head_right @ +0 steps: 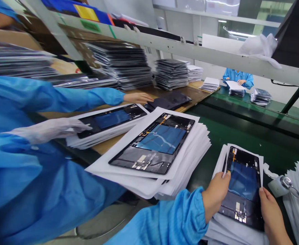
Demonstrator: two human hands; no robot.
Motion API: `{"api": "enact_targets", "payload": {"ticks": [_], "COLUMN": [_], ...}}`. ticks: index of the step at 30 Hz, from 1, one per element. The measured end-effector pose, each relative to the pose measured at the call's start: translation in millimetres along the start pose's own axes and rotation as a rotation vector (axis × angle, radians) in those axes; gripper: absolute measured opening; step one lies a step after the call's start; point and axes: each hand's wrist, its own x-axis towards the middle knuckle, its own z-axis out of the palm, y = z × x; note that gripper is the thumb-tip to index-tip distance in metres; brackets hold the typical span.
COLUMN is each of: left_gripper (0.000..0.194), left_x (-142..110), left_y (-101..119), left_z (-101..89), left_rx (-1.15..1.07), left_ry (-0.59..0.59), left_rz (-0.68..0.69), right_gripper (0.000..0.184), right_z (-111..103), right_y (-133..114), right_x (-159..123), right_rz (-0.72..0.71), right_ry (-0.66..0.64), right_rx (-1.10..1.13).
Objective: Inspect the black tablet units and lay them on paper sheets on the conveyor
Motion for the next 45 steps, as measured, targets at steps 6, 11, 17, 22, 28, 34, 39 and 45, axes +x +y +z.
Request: {"api": "enact_targets", "payload": {"ticks": [6,11,17,22,28,34,39,45], "left_gripper": [0.032,0.031,0.032,0.033,0.030,0.031,0.035,0.043], "left_x": [-0.6,-6.7,-14.8,4.7,13.1,-2.3,-0.2,1.8], "left_y": [2.8,8.5,18.9,2.9,-11.1,-10.3,-11.2,2.3], "left_z": [2.2,-11.7,-34.0,-45.9,-52.2,-51.3,-51.9,-60.9], "left_rx": [0.098,0.228,0.143,-0.057,-0.076,-0.479,-0.236,-0.378], "left_ry": [0.064,0.142,0.057,-0.091,-0.048,-0.390,-0.013,-0.089], "left_rz": [0.073,0.390,0.526,0.369,0.290,-0.005,0.174,0.262], "right_gripper": [0.078,0.080,0.074,0.073,0.073,0.083,0.077,0.077], "right_z": [7.3,-1.1,-4.5,9.9,20.0,18.2,19.8,21.4], "right_y": [-6.6,-3.3,-15.7,-30.6,-32.6,-29.6,-16.0,-25.2], "right_x": [-17.3,-23.8,-39.7,-57.5,-72.7,-74.2,-75.8,-79.2], "right_rz": [-0.037,-0.075,-0.152,0.129,0.204,0.158,0.088,0.156], "right_ry": [0.027,0.061,-0.007,-0.255,-0.330,-0.240,-0.254,-0.253], "right_rx": [-0.034,-0.062,0.270,0.696,0.589,0.585,0.463,0.511]}}
